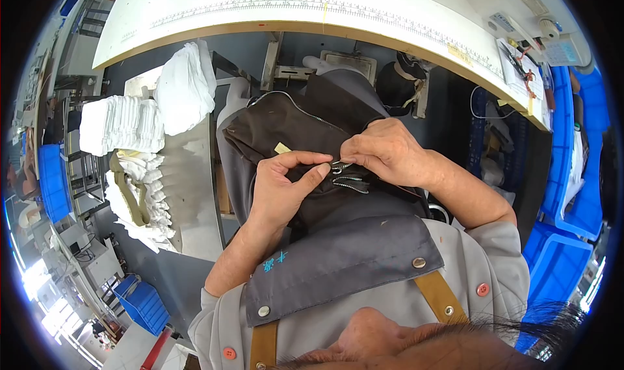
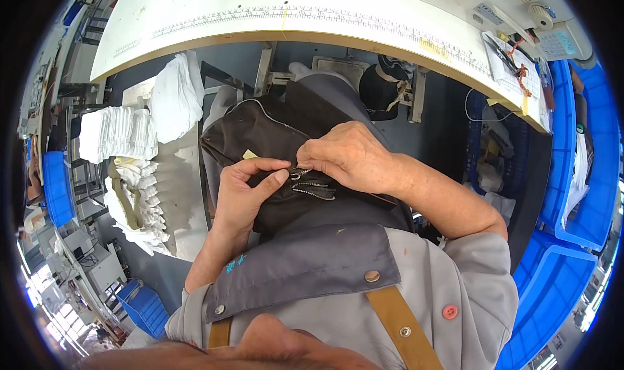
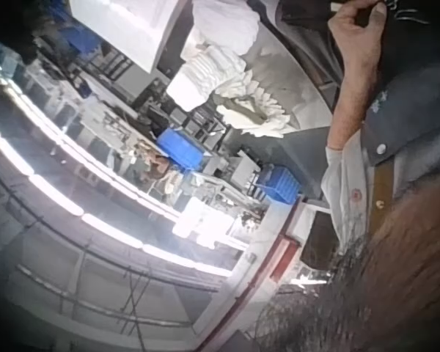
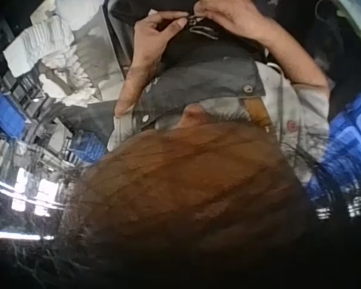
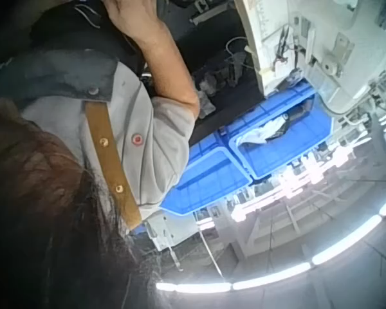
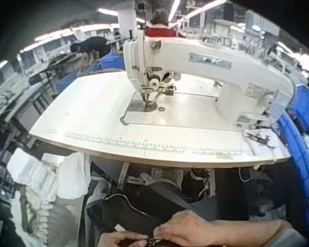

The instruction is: Hand-sewing a zipper or seam on a brown bag with a needle and thread.

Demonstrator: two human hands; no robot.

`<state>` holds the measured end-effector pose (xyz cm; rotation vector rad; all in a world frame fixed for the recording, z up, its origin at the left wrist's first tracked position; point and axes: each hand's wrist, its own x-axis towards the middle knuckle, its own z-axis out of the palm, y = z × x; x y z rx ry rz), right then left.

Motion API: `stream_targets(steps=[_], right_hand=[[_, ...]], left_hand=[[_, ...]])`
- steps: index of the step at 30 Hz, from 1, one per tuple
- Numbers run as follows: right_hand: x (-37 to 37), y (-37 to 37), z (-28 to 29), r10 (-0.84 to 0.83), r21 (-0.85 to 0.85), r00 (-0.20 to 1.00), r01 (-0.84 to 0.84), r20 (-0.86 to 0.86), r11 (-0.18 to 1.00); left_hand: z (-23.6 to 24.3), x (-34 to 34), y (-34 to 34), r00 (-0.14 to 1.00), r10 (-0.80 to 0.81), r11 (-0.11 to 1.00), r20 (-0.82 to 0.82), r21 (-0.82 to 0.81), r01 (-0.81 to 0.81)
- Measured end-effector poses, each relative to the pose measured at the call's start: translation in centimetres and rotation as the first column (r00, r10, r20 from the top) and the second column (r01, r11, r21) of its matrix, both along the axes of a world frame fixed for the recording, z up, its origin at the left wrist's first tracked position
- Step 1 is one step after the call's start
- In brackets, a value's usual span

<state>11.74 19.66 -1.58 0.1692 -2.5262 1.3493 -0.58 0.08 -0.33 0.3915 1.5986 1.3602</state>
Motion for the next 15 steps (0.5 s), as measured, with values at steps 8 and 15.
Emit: stream_targets(steps=[8, 15], right_hand=[[-0.2, -0.9, 0.0, -0.043, 0.093, 0.996, 0.036, 0.076, 0.995], [-0.3, -1.5, 2.3, -0.058, 0.229, 0.988, 0.024, 0.143, 0.973]], left_hand=[[0.0, -0.1, 0.1, 1.000, -0.009, 1.000, 0.021, 0.009, 0.008], [-0.9, 0.0, -0.1, 0.998, 0.043, 0.996, -0.041, 0.086, -0.039]])
